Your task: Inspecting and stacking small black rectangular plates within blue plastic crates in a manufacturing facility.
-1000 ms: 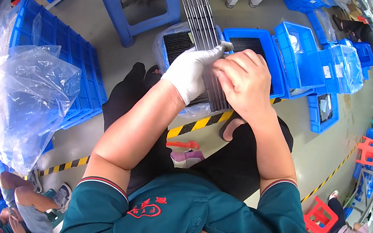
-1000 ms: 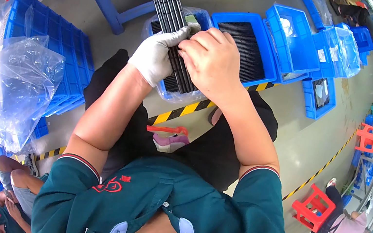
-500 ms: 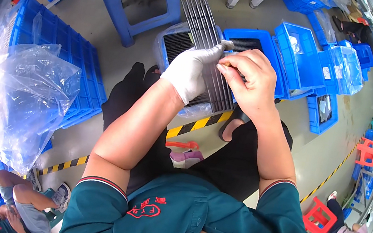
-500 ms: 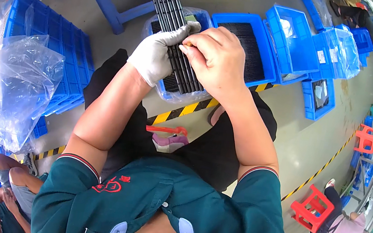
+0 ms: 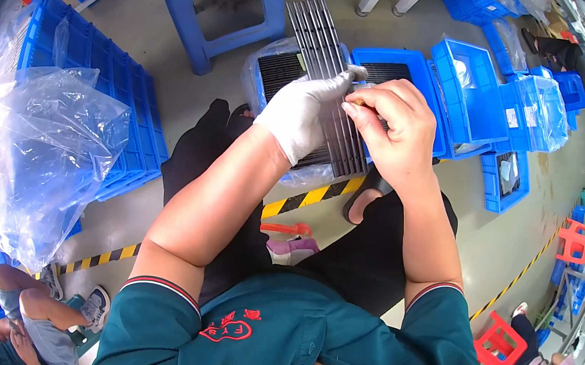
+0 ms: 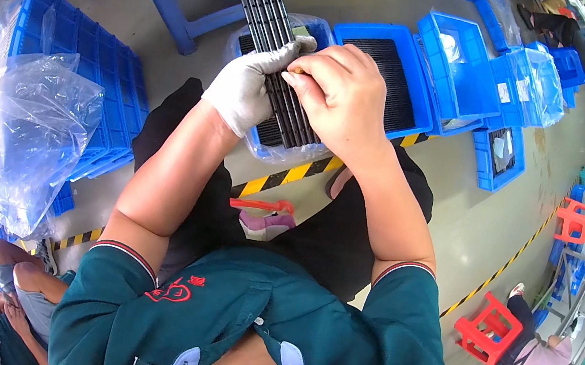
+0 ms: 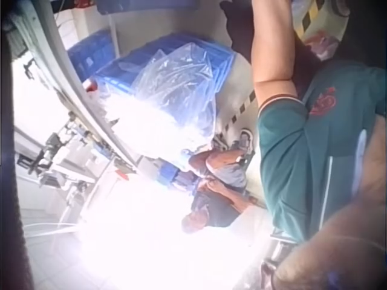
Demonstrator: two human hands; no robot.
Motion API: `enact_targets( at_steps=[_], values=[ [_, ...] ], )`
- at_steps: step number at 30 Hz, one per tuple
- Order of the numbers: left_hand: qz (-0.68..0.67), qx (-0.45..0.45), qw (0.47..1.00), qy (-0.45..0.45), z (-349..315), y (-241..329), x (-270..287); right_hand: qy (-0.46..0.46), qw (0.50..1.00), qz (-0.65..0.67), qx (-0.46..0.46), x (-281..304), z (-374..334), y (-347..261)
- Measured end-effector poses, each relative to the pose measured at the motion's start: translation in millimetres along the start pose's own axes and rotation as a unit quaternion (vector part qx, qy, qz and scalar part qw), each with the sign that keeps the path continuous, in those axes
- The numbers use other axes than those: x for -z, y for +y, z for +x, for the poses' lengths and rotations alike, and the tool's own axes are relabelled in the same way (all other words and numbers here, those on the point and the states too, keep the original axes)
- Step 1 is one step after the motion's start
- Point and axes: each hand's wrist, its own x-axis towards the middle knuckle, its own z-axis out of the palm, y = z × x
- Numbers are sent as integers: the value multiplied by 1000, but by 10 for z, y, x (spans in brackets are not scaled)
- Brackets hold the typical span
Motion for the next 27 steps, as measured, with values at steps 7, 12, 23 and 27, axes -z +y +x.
enact_targets(
  at_steps=[7, 12, 23, 27],
  values=[
    [17, -6, 1000, 18, -11, 7, 49, -12, 1000, 14, -11, -57, -17, 23],
    [-1, -1, 1000, -9, 33, 4, 159, -2, 1000, -9, 13, -70, 3, 4],
    [-18, -9, 999, -28, 35, -10, 142, 2, 999, -8, 45, -76, 16, -15],
    [11, -24, 1000, 16, 33, -13, 93, 4, 999, -9, 37, -78, 10, 1]
  ],
)
